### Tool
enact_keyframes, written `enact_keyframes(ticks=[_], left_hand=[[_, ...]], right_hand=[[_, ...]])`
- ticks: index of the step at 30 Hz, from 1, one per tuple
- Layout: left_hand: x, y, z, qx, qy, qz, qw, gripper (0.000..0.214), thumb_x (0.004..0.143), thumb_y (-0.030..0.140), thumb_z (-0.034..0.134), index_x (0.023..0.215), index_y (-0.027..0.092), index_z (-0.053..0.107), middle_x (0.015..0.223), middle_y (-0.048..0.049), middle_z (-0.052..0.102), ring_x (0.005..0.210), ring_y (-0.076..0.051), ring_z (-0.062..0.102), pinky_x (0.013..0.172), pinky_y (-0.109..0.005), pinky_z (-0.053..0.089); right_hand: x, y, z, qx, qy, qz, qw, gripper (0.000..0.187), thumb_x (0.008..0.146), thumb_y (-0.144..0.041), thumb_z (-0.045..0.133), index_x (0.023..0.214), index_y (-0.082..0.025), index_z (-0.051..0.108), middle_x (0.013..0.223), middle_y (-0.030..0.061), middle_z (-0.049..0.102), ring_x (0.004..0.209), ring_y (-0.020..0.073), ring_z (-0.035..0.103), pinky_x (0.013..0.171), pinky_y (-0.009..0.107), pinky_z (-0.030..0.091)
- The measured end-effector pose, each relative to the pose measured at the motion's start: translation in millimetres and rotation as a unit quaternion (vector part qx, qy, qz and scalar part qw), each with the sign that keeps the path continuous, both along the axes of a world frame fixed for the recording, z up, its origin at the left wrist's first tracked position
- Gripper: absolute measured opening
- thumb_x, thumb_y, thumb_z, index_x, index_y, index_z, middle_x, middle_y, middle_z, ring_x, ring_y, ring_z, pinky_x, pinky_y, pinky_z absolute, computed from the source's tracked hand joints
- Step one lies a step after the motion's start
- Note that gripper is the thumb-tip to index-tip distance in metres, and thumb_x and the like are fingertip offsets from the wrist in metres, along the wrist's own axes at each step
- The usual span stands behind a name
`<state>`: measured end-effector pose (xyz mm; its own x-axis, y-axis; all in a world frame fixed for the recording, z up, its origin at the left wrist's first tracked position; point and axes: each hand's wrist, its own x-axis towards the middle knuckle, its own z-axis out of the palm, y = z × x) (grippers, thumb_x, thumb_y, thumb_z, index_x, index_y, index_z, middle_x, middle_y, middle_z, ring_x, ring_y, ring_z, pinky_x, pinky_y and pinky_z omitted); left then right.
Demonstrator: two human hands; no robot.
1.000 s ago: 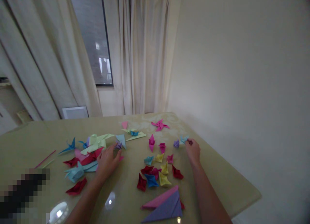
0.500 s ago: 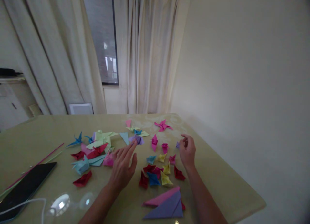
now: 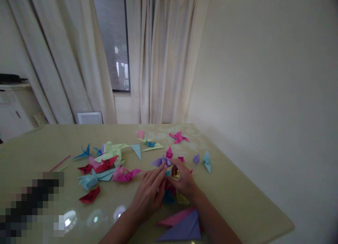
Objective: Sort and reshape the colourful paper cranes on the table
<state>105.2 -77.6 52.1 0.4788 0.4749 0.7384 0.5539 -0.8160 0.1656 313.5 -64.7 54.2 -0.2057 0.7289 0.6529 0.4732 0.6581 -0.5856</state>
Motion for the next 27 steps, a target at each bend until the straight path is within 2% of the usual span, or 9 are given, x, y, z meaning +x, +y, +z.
enact_keyframes(ticks=[7,13,23,25,27], left_hand=[[7,-7,0.9,-0.004,0.017,-0.022,1.000,0.060,0.103,0.019,0.050,0.162,0.020,0.036,0.159,-0.0164,0.052,0.138,-0.025,0.059,0.110,-0.038,0.051],[6,-5,3.4,0.009,0.017,-0.017,1.000,0.066,0.104,0.019,0.049,0.166,0.018,0.026,0.155,-0.0190,0.056,0.137,-0.025,0.060,0.108,-0.037,0.053],[4,-6,4.9,0.012,0.050,-0.017,0.999,0.062,0.104,0.019,0.046,0.164,0.018,0.030,0.158,-0.0187,0.052,0.141,-0.024,0.057,0.107,-0.036,0.053],[-1,0,4.8,0.016,0.038,-0.005,0.999,0.060,0.104,0.019,0.046,0.163,0.020,0.032,0.157,-0.0166,0.054,0.138,-0.023,0.059,0.107,-0.035,0.053],[-9,9,5.4,0.019,0.016,0.046,0.999,0.055,0.104,0.019,0.046,0.158,0.020,0.039,0.151,-0.0148,0.060,0.133,-0.023,0.062,0.106,-0.036,0.053]], right_hand=[[-3,0,1.9,0.016,-0.016,-0.035,0.999,0.028,0.103,-0.046,0.062,0.117,-0.022,0.063,0.091,0.0040,0.065,0.070,0.0172,0.059,0.066,0.029,0.051],[-4,-2,7.1,0.020,-0.035,-0.049,0.998,0.018,0.103,-0.036,0.062,0.109,-0.020,0.064,0.090,0.0041,0.064,0.072,0.0176,0.059,0.067,0.029,0.049],[-9,-7,15.4,0.030,-0.039,-0.089,0.995,0.015,0.102,-0.031,0.059,0.095,-0.021,0.067,0.081,0.0024,0.066,0.069,0.0164,0.059,0.066,0.028,0.047],[-6,-6,18.0,0.028,-0.025,-0.111,0.993,0.014,0.101,-0.029,0.059,0.096,-0.021,0.069,0.081,0.0024,0.067,0.068,0.0164,0.060,0.066,0.028,0.048],[2,-2,20.0,0.027,0.001,-0.149,0.988,0.015,0.100,-0.029,0.058,0.097,-0.021,0.071,0.081,0.0027,0.067,0.067,0.0166,0.061,0.065,0.028,0.049]])
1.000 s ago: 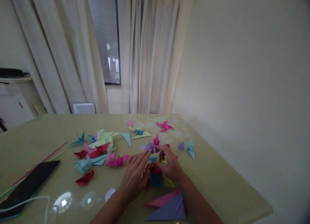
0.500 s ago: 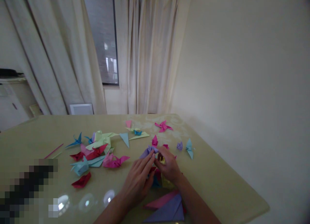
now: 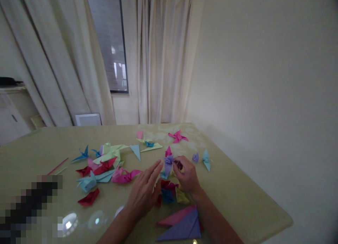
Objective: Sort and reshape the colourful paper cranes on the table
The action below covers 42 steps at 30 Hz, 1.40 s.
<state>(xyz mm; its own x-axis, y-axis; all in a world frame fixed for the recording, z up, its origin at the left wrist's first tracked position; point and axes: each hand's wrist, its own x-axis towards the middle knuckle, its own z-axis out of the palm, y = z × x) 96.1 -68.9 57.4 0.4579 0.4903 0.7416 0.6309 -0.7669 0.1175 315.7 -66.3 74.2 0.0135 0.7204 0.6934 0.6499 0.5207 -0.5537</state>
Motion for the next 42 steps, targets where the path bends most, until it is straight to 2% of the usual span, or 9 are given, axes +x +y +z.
enact_keyframes(ticks=[6,9,16,21,24,27,30,35,42], left_hand=[[-32,24,0.7,-0.068,0.086,0.294,0.949,0.041,0.104,0.026,0.046,0.141,0.014,0.059,0.139,-0.0175,0.065,0.119,-0.035,0.063,0.099,-0.052,0.050],[-42,27,-4.8,-0.131,0.153,0.358,0.912,0.044,0.104,0.030,0.046,0.142,0.011,0.059,0.140,-0.0196,0.064,0.124,-0.039,0.058,0.097,-0.053,0.049],[-48,39,-20.2,-0.229,0.171,0.279,0.917,0.037,0.101,0.019,0.049,0.134,0.011,0.063,0.125,-0.0172,0.066,0.117,-0.032,0.061,0.102,-0.045,0.047],[-47,45,-29.9,-0.249,0.050,0.197,0.947,0.055,0.088,-0.001,0.047,0.141,0.013,0.055,0.130,-0.0150,0.061,0.119,-0.028,0.060,0.103,-0.044,0.049],[-44,46,-28.7,-0.254,-0.044,0.139,0.956,0.067,0.080,-0.006,0.047,0.143,0.018,0.053,0.128,-0.0116,0.061,0.114,-0.024,0.064,0.098,-0.042,0.055],[-37,43,-19.1,-0.254,-0.162,0.053,0.952,0.061,0.083,0.005,0.057,0.141,0.024,0.055,0.127,-0.0080,0.059,0.104,-0.020,0.069,0.095,-0.042,0.061],[-25,36,-7.6,-0.254,-0.275,-0.033,0.927,0.049,0.089,0.025,0.069,0.136,0.029,0.058,0.132,-0.0077,0.055,0.110,-0.022,0.070,0.087,-0.038,0.066],[-10,19,-2.1,-0.245,-0.318,-0.115,0.909,0.047,0.089,0.032,0.076,0.134,0.031,0.060,0.130,-0.0068,0.056,0.111,-0.022,0.070,0.085,-0.038,0.069],[-3,9,-4.4,-0.245,-0.323,-0.141,0.903,0.046,0.088,0.023,0.075,0.132,0.032,0.062,0.111,-0.0024,0.060,0.100,-0.017,0.070,0.084,-0.033,0.068]], right_hand=[[50,20,-4.6,0.004,0.087,-0.150,0.985,0.027,0.098,-0.039,0.057,0.099,-0.018,0.074,0.092,0.0082,0.075,0.076,0.0199,0.067,0.071,0.030,0.052],[68,30,-13.8,-0.030,0.062,-0.195,0.978,0.030,0.096,-0.038,0.055,0.097,-0.018,0.077,0.092,0.0099,0.077,0.076,0.0213,0.068,0.073,0.031,0.052],[77,43,-32.5,-0.117,-0.066,-0.273,0.953,0.022,0.094,-0.024,0.056,0.095,-0.018,0.077,0.091,0.0096,0.079,0.080,0.0210,0.071,0.071,0.028,0.048],[79,41,-37.5,-0.111,-0.161,-0.335,0.922,0.018,0.093,-0.023,0.063,0.084,-0.020,0.078,0.082,0.0079,0.074,0.063,0.0165,0.064,0.053,0.025,0.033],[80,35,-29.7,-0.083,-0.134,-0.339,0.928,0.018,0.092,-0.027,0.063,0.085,-0.021,0.079,0.079,0.0066,0.071,0.059,0.0155,0.059,0.051,0.026,0.031],[72,25,-14.1,-0.037,-0.040,-0.282,0.958,0.026,0.096,-0.038,0.060,0.094,-0.020,0.079,0.072,0.0037,0.066,0.059,0.0164,0.056,0.055,0.026,0.037],[45,14,-0.4,-0.059,0.074,-0.141,0.985,0.036,0.098,-0.049,0.059,0.093,-0.017,0.077,0.069,0.0028,0.066,0.060,0.0179,0.057,0.058,0.028,0.044],[-9,-6,3.4,-0.154,0.060,0.119,0.979,0.031,0.095,-0.047,0.072,0.110,-0.021,0.079,0.087,0.0042,0.074,0.067,0.0168,0.063,0.063,0.027,0.050],[-24,-16,1.1,-0.187,0.071,0.179,0.963,0.024,0.097,-0.037,0.070,0.116,-0.024,0.077,0.098,0.0041,0.079,0.076,0.0171,0.071,0.068,0.027,0.055]])
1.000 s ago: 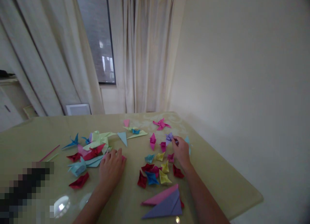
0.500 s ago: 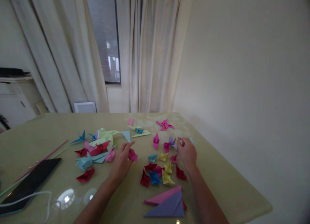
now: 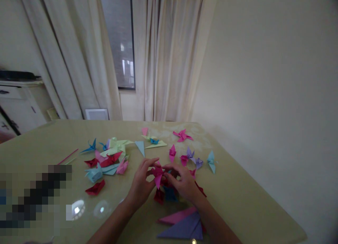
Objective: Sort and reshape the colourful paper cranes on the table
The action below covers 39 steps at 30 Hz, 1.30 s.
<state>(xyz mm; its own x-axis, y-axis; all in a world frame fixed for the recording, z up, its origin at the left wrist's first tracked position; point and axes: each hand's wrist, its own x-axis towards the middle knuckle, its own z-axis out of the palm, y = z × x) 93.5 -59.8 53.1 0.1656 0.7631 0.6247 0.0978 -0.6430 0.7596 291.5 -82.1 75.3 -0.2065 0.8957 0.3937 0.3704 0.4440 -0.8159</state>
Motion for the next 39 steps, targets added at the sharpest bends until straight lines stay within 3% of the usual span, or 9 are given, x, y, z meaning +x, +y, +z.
enact_keyframes(ticks=[4,14,19,23,26,28,30,32,39], left_hand=[[2,0,-3.2,-0.022,-0.002,-0.004,1.000,0.048,0.087,0.018,0.073,0.131,0.033,0.062,0.107,-0.0006,0.062,0.096,-0.016,0.070,0.086,-0.033,0.067],[4,0,-4.9,-0.089,-0.015,-0.034,0.995,0.047,0.085,0.024,0.076,0.129,0.031,0.063,0.108,-0.0010,0.063,0.099,-0.018,0.071,0.086,-0.038,0.068],[1,-1,0.7,-0.056,0.049,-0.035,0.997,0.045,0.089,0.026,0.074,0.131,0.033,0.062,0.114,-0.0030,0.059,0.104,-0.019,0.069,0.086,-0.037,0.068],[-21,17,8.4,0.008,0.157,0.046,0.986,0.061,0.087,0.035,0.078,0.143,0.032,0.054,0.120,-0.0060,0.061,0.103,-0.022,0.066,0.089,-0.040,0.064],[-49,33,10.3,0.005,0.263,0.210,0.942,0.042,0.094,0.040,0.065,0.132,0.023,0.061,0.115,-0.0097,0.063,0.105,-0.027,0.064,0.093,-0.046,0.058],[-67,40,7.9,-0.016,0.375,0.326,0.868,0.034,0.097,0.038,0.056,0.122,0.017,0.065,0.114,-0.0142,0.063,0.110,-0.032,0.061,0.096,-0.049,0.054],[-78,41,3.6,-0.043,0.479,0.388,0.786,0.034,0.097,0.035,0.051,0.118,0.013,0.066,0.118,-0.0191,0.063,0.113,-0.036,0.058,0.093,-0.049,0.052],[-82,39,-0.8,-0.067,0.538,0.394,0.742,0.032,0.097,0.031,0.049,0.115,0.011,0.067,0.119,-0.0207,0.064,0.112,-0.037,0.058,0.090,-0.046,0.051],[-74,40,-5.4,-0.062,0.556,0.308,0.770,0.030,0.102,0.024,0.043,0.105,0.014,0.070,0.109,-0.0169,0.071,0.108,-0.032,0.065,0.095,-0.043,0.050]], right_hand=[[1,-1,-0.9,0.004,-0.006,0.012,1.000,0.029,0.098,-0.031,0.068,0.126,-0.027,0.073,0.104,0.0034,0.079,0.081,0.0175,0.073,0.070,0.027,0.056],[-1,1,-6.1,0.042,-0.019,0.004,0.999,0.021,0.097,-0.028,0.069,0.117,-0.025,0.075,0.105,0.0045,0.079,0.084,0.0194,0.072,0.080,0.031,0.056],[-1,1,-3.1,0.047,-0.037,0.015,0.998,0.016,0.097,-0.027,0.068,0.110,-0.025,0.077,0.101,0.0040,0.079,0.084,0.0194,0.072,0.078,0.030,0.055],[8,8,-3.4,0.062,-0.046,-0.043,0.996,0.014,0.096,-0.026,0.065,0.103,-0.022,0.077,0.092,0.0043,0.078,0.076,0.0182,0.069,0.069,0.029,0.053],[23,20,-6.6,0.069,-0.018,-0.123,0.990,0.013,0.095,-0.028,0.062,0.099,-0.021,0.073,0.084,0.0040,0.076,0.065,0.0172,0.066,0.059,0.027,0.050],[34,29,-10.9,0.076,-0.013,-0.163,0.984,0.011,0.094,-0.029,0.061,0.095,-0.023,0.070,0.080,0.0039,0.075,0.064,0.0182,0.066,0.058,0.029,0.051],[44,37,-16.9,0.090,-0.029,-0.185,0.978,0.009,0.093,-0.028,0.061,0.091,-0.025,0.069,0.080,0.0045,0.075,0.066,0.0202,0.068,0.061,0.032,0.053],[50,44,-24.1,0.107,-0.055,-0.195,0.973,0.008,0.092,-0.027,0.062,0.086,-0.027,0.068,0.078,0.0048,0.074,0.067,0.0223,0.069,0.063,0.034,0.054],[58,53,-43.8,0.083,-0.110,-0.202,0.970,0.011,0.091,-0.024,0.061,0.086,-0.025,0.071,0.074,0.0048,0.077,0.063,0.0227,0.071,0.059,0.034,0.056]])
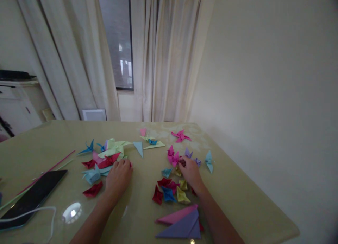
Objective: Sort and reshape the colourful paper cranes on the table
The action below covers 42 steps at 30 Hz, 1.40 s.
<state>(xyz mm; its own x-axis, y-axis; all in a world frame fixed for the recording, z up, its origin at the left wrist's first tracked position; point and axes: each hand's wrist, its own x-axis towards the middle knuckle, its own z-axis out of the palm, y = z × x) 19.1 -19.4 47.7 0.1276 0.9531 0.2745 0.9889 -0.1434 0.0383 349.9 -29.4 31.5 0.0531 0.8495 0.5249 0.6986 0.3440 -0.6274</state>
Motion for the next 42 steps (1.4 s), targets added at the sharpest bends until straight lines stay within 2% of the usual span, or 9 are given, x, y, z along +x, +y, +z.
enact_keyframes(ticks=[4,10,14,22,25,27,31,35,42], left_hand=[[8,3,3.3,-0.006,-0.157,-0.075,0.985,0.026,0.099,0.027,0.047,0.099,0.018,0.072,0.103,-0.0117,0.074,0.102,-0.030,0.068,0.092,-0.042,0.052],[38,-8,14.2,-0.072,-0.475,-0.185,0.857,0.027,0.091,0.047,0.065,0.097,0.023,0.076,0.098,-0.0044,0.080,0.096,-0.024,0.074,0.093,-0.038,0.054],[54,-21,18.8,-0.056,-0.513,-0.188,0.835,0.026,0.086,0.048,0.073,0.093,0.023,0.079,0.094,-0.0036,0.081,0.092,-0.024,0.073,0.087,-0.036,0.054],[64,-28,17.6,-0.051,-0.518,-0.230,0.822,0.026,0.092,0.047,0.068,0.092,0.023,0.079,0.091,-0.0039,0.079,0.089,-0.022,0.072,0.085,-0.033,0.053],[54,-17,15.6,-0.039,-0.498,-0.218,0.839,0.032,0.098,0.048,0.058,0.102,0.023,0.076,0.101,-0.0060,0.079,0.095,-0.023,0.073,0.086,-0.034,0.056],[38,-8,14.5,0.000,-0.433,-0.149,0.889,0.032,0.100,0.041,0.052,0.110,0.020,0.073,0.106,-0.0089,0.077,0.096,-0.024,0.072,0.086,-0.036,0.057],[-6,1,11.7,0.072,-0.106,0.051,0.990,0.033,0.097,0.026,0.050,0.121,0.013,0.068,0.117,-0.0187,0.069,0.113,-0.035,0.066,0.096,-0.048,0.052],[-30,-2,7.6,0.000,0.064,0.136,0.989,0.035,0.100,0.016,0.039,0.120,0.009,0.067,0.116,-0.0221,0.067,0.112,-0.038,0.066,0.090,-0.046,0.052],[-20,12,-6.8,-0.099,-0.029,0.045,0.994,0.034,0.099,0.015,0.047,0.130,0.010,0.061,0.128,-0.0190,0.065,0.120,-0.028,0.065,0.102,-0.036,0.047]], right_hand=[[-3,-6,8.3,0.017,0.000,-0.053,0.998,0.017,0.092,-0.025,0.061,0.103,-0.021,0.074,0.085,0.0088,0.077,0.075,0.0257,0.073,0.072,0.040,0.057],[-33,-30,33.5,-0.010,0.054,0.067,0.996,0.025,0.100,-0.038,0.062,0.110,-0.020,0.075,0.094,0.0065,0.077,0.078,0.0190,0.069,0.074,0.030,0.054],[-52,-42,37.5,-0.066,0.083,0.167,0.980,0.032,0.096,-0.043,0.072,0.120,-0.021,0.074,0.101,0.0061,0.077,0.082,0.0187,0.070,0.075,0.029,0.054],[-59,-47,38.9,-0.066,0.042,0.180,0.981,0.015,0.098,-0.034,0.069,0.100,-0.022,0.079,0.091,0.0031,0.077,0.079,0.0183,0.068,0.074,0.028,0.048],[-59,-47,36.1,-0.061,0.036,0.156,0.985,0.012,0.096,-0.030,0.069,0.097,-0.021,0.078,0.088,0.0029,0.075,0.077,0.0178,0.066,0.072,0.027,0.047],[-57,-44,34.3,-0.051,0.040,0.134,0.989,0.013,0.096,-0.029,0.068,0.098,-0.020,0.078,0.087,0.0033,0.075,0.075,0.0176,0.065,0.071,0.027,0.047],[-49,-33,37.2,-0.019,0.040,0.089,0.995,0.016,0.096,-0.030,0.067,0.097,-0.019,0.077,0.086,0.0048,0.075,0.072,0.0179,0.065,0.070,0.027,0.048],[-46,-16,41.7,-0.036,0.002,0.048,0.998,0.016,0.096,-0.029,0.065,0.098,-0.020,0.078,0.086,0.0055,0.077,0.072,0.0190,0.068,0.070,0.028,0.049],[-37,-11,31.1,-0.090,-0.102,-0.044,0.990,0.022,0.094,-0.019,0.062,0.108,-0.020,0.080,0.106,0.0113,0.081,0.095,0.0260,0.075,0.085,0.033,0.052]])
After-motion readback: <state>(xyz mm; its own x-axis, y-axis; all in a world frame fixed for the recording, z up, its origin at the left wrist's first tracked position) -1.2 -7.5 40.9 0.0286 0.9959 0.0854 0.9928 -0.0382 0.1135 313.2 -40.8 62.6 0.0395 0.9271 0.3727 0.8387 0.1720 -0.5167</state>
